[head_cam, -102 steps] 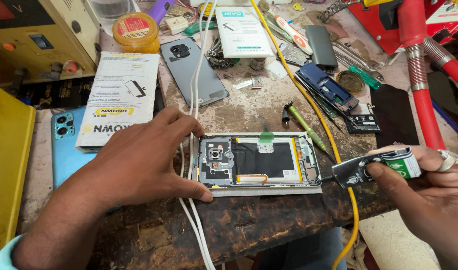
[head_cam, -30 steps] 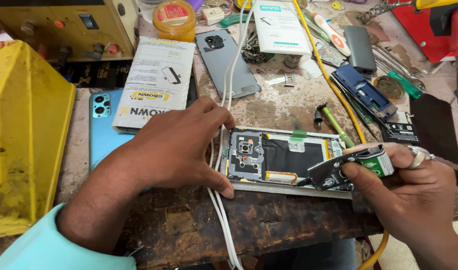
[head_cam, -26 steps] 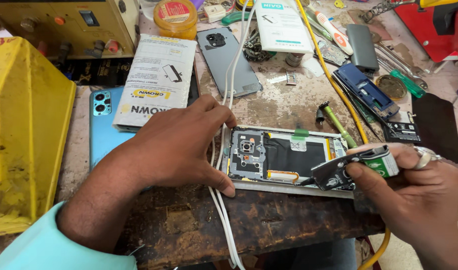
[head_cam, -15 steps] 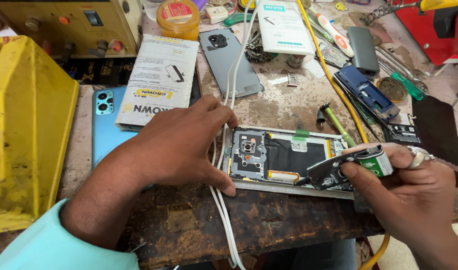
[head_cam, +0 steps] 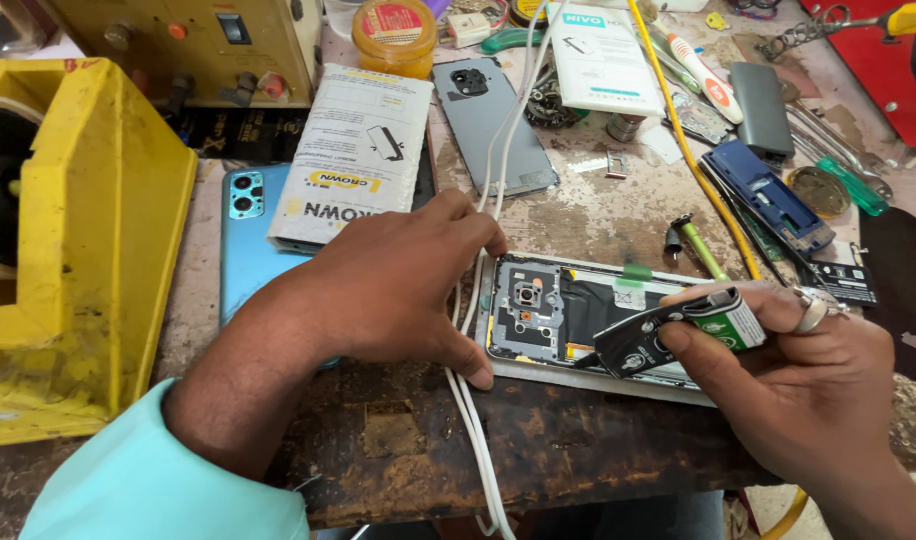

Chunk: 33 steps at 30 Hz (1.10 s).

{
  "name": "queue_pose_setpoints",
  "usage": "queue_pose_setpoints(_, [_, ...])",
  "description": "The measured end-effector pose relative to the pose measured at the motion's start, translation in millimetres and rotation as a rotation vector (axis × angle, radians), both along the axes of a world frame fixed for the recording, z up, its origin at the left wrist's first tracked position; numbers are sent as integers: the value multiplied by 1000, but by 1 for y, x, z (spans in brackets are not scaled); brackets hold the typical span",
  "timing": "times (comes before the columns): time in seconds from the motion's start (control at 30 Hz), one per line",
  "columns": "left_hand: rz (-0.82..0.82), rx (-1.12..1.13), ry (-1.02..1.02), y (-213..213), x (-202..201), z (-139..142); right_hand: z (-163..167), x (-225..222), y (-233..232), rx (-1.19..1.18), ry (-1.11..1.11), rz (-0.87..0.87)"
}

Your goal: The person applies adhesive from a small bottle along the edge of a disassembled smartphone's back cover, then presses the cover onto the phone body and aligns it. They then hold the reassembled phone near a power supply unit and press its buttons, appearing to test it.

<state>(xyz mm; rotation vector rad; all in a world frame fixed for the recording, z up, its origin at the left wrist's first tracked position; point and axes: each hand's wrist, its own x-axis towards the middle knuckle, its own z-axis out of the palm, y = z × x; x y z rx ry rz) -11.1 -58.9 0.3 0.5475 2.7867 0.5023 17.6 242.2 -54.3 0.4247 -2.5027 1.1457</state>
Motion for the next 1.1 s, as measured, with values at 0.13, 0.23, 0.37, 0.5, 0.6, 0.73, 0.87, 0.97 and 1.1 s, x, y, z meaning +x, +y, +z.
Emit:
queue_pose_setpoints(0.13, [-6,9,22,-8,2,-2,-1,0,-15,-43,-34,16])
queue_pose_setpoints(0.23, [-1,6,15,-11,3,-2,-1,0,-21,-36,-44,14])
queue_pose_setpoints(0.37, [-4,13,14,-15,5,-1,-3,1,-29,-53,-65,27])
queue_pose_setpoints(0.5, [-9,23,22,-20,8,-2,-4,2,-38,-59,-67,32])
queue_pose_setpoints(0.6, [0,12,1,-24,9,-3,-3,3,-45,31,-7,65])
queue_pose_setpoints(0.73, [-23,12,28,-33,10,-5,-3,6,-57,-52,-71,59])
queue_pose_setpoints(0.87, [-41,33,62,-40,11,-10,-2,6,-66,-16,-67,75])
queue_pose_setpoints(0.97, [-46,37,69,-46,12,-12,-2,8,-74,-33,-81,61])
queue_pose_setpoints(1.1, [-55,37,68,-54,15,-15,-5,10,-87,-131,-38,142])
